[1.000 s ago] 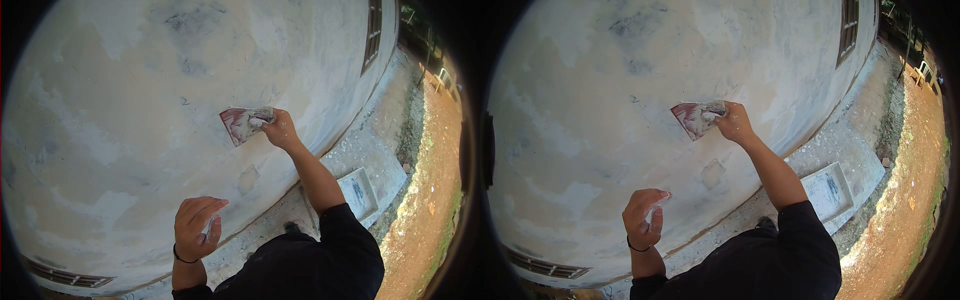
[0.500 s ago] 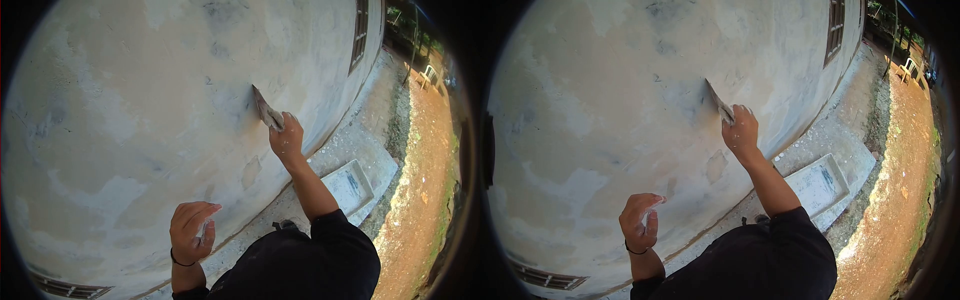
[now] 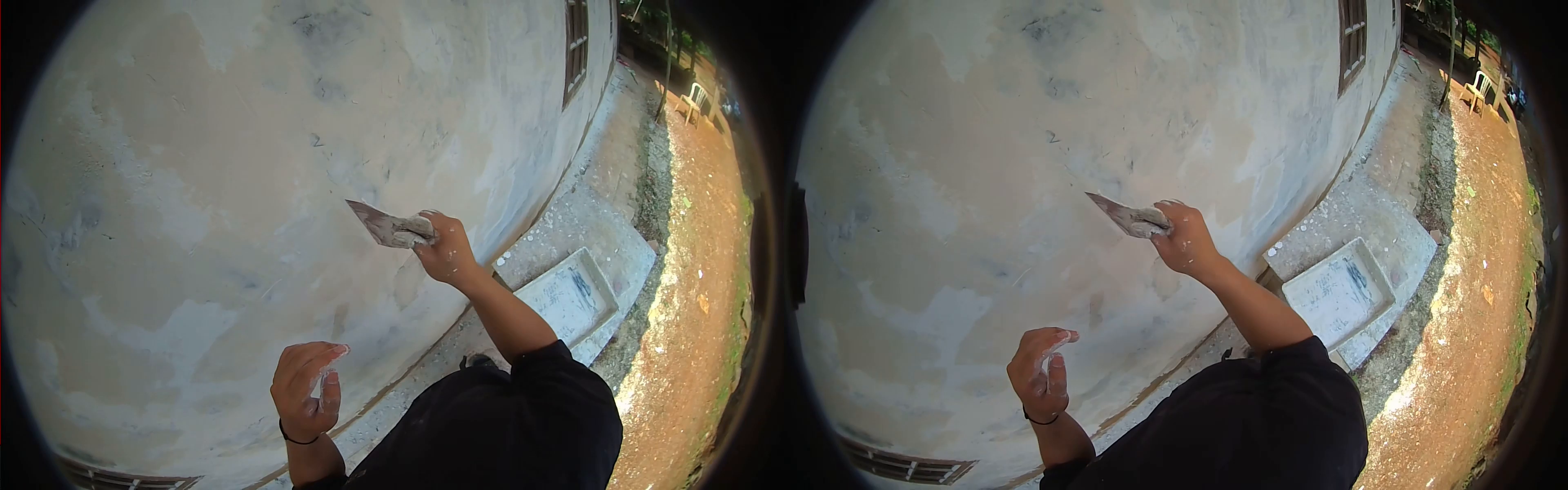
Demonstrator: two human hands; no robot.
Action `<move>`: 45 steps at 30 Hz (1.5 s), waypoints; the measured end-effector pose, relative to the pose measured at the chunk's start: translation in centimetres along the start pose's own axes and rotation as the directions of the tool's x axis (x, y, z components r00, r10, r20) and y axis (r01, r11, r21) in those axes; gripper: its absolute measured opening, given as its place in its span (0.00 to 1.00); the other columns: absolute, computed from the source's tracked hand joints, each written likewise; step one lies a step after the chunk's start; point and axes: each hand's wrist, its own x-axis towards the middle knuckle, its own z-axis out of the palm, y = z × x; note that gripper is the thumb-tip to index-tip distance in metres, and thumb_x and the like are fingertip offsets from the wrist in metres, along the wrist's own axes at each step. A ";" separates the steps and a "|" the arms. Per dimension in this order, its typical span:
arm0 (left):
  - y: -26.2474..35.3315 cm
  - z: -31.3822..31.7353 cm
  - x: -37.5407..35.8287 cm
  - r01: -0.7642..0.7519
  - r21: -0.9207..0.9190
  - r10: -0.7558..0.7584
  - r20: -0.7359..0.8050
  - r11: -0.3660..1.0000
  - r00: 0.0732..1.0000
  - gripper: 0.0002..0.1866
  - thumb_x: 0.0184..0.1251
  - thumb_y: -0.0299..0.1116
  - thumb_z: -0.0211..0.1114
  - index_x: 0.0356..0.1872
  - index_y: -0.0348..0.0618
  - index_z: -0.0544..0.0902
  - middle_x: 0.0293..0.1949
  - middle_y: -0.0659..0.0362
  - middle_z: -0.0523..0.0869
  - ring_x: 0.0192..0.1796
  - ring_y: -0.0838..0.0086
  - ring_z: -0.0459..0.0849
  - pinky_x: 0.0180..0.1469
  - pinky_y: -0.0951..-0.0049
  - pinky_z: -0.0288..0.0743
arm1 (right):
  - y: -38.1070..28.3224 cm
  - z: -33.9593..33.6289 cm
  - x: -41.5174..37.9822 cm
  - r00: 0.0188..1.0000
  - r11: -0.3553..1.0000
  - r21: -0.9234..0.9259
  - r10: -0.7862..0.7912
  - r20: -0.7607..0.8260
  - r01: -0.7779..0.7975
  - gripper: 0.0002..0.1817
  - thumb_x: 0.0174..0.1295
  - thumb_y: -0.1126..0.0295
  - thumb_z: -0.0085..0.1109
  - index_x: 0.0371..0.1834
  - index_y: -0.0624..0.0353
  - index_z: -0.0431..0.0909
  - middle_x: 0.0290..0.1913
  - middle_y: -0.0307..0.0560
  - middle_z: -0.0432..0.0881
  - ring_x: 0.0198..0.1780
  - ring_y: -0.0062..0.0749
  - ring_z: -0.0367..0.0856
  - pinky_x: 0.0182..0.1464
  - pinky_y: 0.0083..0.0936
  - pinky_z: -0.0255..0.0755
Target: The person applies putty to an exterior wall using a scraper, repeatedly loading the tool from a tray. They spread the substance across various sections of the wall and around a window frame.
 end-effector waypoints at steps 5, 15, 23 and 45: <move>0.7 1.0 0.9 -0.017 0.004 0.017 0.029 1.000 0.999 0.11 0.52 0.22 0.58 0.37 0.38 0.82 0.33 0.54 0.85 0.35 0.63 0.83 0.40 0.70 0.73 | 5.6 -3.2 5.1 0.951 0.893 0.328 0.300 0.073 -0.307 0.12 0.49 0.81 0.55 0.39 0.66 0.79 0.35 0.50 0.84 0.36 0.30 0.81 0.42 0.25 0.73; 0.9 3.2 2.2 0.009 0.017 -0.011 0.086 1.000 0.996 0.11 0.52 0.22 0.58 0.37 0.38 0.83 0.34 0.54 0.85 0.36 0.63 0.83 0.40 0.70 0.73 | 7.1 -2.2 6.6 0.936 0.946 0.033 0.324 -0.138 -0.322 0.13 0.47 0.73 0.60 0.38 0.63 0.80 0.34 0.55 0.84 0.36 0.43 0.83 0.41 0.28 0.74; 1.2 4.1 2.7 0.017 0.013 -0.018 0.101 1.000 0.995 0.11 0.51 0.21 0.59 0.37 0.38 0.83 0.33 0.54 0.85 0.35 0.63 0.83 0.40 0.70 0.73 | 10.8 -4.4 4.9 0.914 0.908 0.123 0.384 0.132 -0.400 0.12 0.48 0.75 0.59 0.38 0.64 0.80 0.32 0.50 0.84 0.33 0.34 0.82 0.38 0.27 0.74; 0.8 1.3 0.0 0.071 0.037 -0.073 0.050 0.997 0.996 0.11 0.52 0.22 0.58 0.37 0.37 0.83 0.33 0.54 0.85 0.35 0.63 0.83 0.40 0.69 0.73 | -0.9 4.1 0.9 0.992 0.904 -0.427 -0.056 -0.112 0.003 0.21 0.43 0.79 0.61 0.43 0.72 0.69 0.46 0.75 0.70 0.44 0.65 0.73 0.45 0.44 0.72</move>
